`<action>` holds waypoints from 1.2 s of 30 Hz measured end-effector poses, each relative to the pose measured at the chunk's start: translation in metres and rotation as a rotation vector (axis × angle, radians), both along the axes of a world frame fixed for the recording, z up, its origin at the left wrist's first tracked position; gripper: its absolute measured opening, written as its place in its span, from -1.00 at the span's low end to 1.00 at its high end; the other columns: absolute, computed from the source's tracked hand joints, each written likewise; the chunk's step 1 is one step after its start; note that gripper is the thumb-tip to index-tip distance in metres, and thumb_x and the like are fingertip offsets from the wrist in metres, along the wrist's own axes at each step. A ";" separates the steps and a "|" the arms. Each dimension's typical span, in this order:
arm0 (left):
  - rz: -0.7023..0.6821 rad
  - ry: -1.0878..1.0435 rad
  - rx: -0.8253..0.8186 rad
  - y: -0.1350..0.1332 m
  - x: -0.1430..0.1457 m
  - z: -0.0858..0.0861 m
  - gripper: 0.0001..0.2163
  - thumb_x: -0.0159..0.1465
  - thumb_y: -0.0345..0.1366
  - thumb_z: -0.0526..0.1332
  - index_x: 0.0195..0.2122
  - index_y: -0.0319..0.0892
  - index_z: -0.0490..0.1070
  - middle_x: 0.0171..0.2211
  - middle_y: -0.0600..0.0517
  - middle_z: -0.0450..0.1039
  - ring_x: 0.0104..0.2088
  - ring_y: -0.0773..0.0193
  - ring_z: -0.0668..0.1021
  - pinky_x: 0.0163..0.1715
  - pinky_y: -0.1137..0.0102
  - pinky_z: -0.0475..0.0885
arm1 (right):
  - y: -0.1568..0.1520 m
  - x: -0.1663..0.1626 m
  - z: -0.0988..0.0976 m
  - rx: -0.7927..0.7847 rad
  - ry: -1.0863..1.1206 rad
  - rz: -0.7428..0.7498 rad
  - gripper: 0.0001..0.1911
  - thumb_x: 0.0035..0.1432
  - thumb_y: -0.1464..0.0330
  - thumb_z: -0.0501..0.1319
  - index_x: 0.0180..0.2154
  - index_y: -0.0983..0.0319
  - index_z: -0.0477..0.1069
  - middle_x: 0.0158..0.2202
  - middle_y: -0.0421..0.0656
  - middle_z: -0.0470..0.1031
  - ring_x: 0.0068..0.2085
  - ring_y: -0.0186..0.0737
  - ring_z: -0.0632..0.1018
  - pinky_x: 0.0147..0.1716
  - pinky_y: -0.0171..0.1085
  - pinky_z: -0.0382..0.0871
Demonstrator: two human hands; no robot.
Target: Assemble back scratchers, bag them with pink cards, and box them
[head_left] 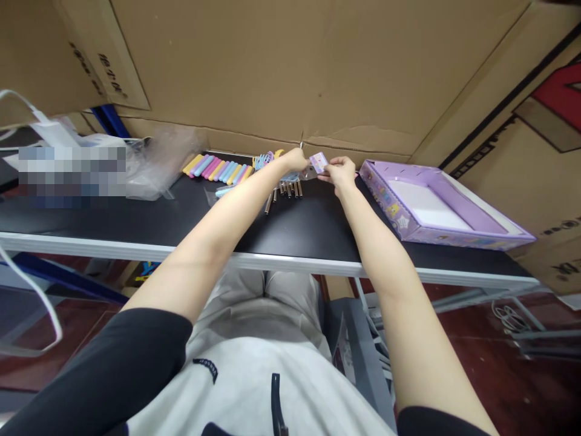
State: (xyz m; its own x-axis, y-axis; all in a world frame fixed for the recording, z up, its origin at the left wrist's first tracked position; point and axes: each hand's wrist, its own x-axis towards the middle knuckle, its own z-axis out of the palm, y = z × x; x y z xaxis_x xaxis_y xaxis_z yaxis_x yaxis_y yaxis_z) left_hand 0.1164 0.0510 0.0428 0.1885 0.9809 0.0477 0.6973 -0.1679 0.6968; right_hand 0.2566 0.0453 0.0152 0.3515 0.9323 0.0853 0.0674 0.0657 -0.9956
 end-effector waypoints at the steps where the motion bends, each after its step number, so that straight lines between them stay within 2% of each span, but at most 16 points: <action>1: -0.008 -0.065 -0.025 0.004 0.001 -0.003 -0.78 0.41 -0.35 0.16 -0.10 -0.33 0.58 -0.08 -0.27 0.63 -0.06 0.09 0.66 -0.01 0.32 0.48 | 0.000 0.000 0.000 0.014 -0.017 0.000 -0.74 0.12 0.69 0.10 -0.32 0.22 0.16 -0.37 -0.31 0.29 -0.40 -0.48 0.52 -0.38 -0.43 0.60; 5: -0.027 -0.233 -0.020 0.015 0.001 -0.009 -0.85 0.40 -0.35 0.20 -0.26 -0.26 0.54 -0.38 -0.11 0.58 -0.24 0.15 0.64 -0.13 0.29 0.50 | 0.004 0.002 -0.004 0.064 -0.070 0.009 -0.70 0.01 0.70 0.13 -0.32 0.21 0.18 -0.33 -0.30 0.26 -0.37 -0.46 0.49 -0.42 -0.43 0.59; 8: -0.020 -0.294 -0.005 0.019 -0.001 -0.011 -0.90 0.36 -0.39 0.24 -0.31 -0.22 0.50 -0.46 -0.04 0.51 -0.28 0.18 0.62 -0.15 0.30 0.48 | 0.011 0.004 -0.009 0.076 -0.078 0.056 -0.65 -0.05 0.70 0.16 -0.28 0.20 0.20 -0.33 -0.29 0.29 -0.33 -0.43 0.50 -0.41 -0.43 0.59; 12: 0.023 -0.322 -0.022 0.018 -0.001 -0.011 -0.90 0.35 -0.46 0.21 -0.31 -0.22 0.49 -0.39 -0.07 0.54 -0.27 0.21 0.61 -0.14 0.32 0.48 | 0.018 0.008 -0.014 0.062 -0.064 0.165 -0.65 -0.04 0.68 0.18 -0.22 0.22 0.30 -0.36 -0.29 0.38 -0.35 -0.42 0.50 -0.38 -0.41 0.58; 17: 0.068 -0.334 -0.031 0.015 -0.001 -0.013 -0.88 0.33 -0.50 0.17 -0.29 -0.25 0.50 -0.31 -0.13 0.59 -0.22 0.18 0.63 -0.16 0.30 0.49 | 0.017 0.010 -0.014 0.030 -0.050 0.215 -0.76 0.02 0.67 0.16 -0.32 0.25 0.33 -0.34 -0.25 0.46 -0.40 -0.44 0.50 -0.41 -0.42 0.56; 24: 0.083 -0.348 -0.044 0.016 0.001 -0.014 -0.87 0.37 -0.46 0.19 -0.33 -0.24 0.46 -0.25 -0.14 0.62 -0.23 0.22 0.63 -0.21 0.37 0.49 | 0.021 0.011 -0.014 0.035 -0.099 0.164 -0.76 0.02 0.70 0.17 -0.40 0.25 0.29 -0.41 -0.24 0.42 -0.45 -0.42 0.49 -0.51 -0.44 0.49; 27: 0.075 -0.359 -0.042 0.017 0.001 -0.015 -0.87 0.38 -0.44 0.19 -0.34 -0.24 0.46 -0.22 -0.15 0.62 -0.22 0.21 0.63 -0.20 0.36 0.49 | 0.016 0.007 -0.013 0.036 -0.101 0.152 -0.80 0.14 0.63 0.22 -0.39 0.25 0.29 -0.44 -0.24 0.41 -0.47 -0.42 0.48 -0.55 -0.47 0.43; 31: 0.061 -0.374 -0.038 0.018 -0.001 -0.016 -0.87 0.36 -0.45 0.19 -0.35 -0.25 0.47 -0.21 -0.16 0.62 -0.22 0.22 0.62 -0.19 0.35 0.50 | 0.005 0.000 -0.007 -0.049 -0.077 0.187 -0.79 0.32 0.53 0.19 -0.40 0.27 0.32 -0.54 -0.24 0.37 -0.57 -0.47 0.39 -0.62 -0.52 0.28; 36: 0.037 -0.379 -0.051 0.015 -0.004 -0.015 -0.87 0.34 -0.45 0.21 -0.36 -0.26 0.48 -0.25 -0.15 0.62 -0.24 0.22 0.61 -0.16 0.32 0.51 | 0.005 0.001 -0.005 -0.045 -0.113 0.188 -0.75 0.22 0.59 0.27 -0.48 0.29 0.33 -0.63 -0.29 0.29 -0.63 -0.51 0.27 -0.66 -0.53 0.17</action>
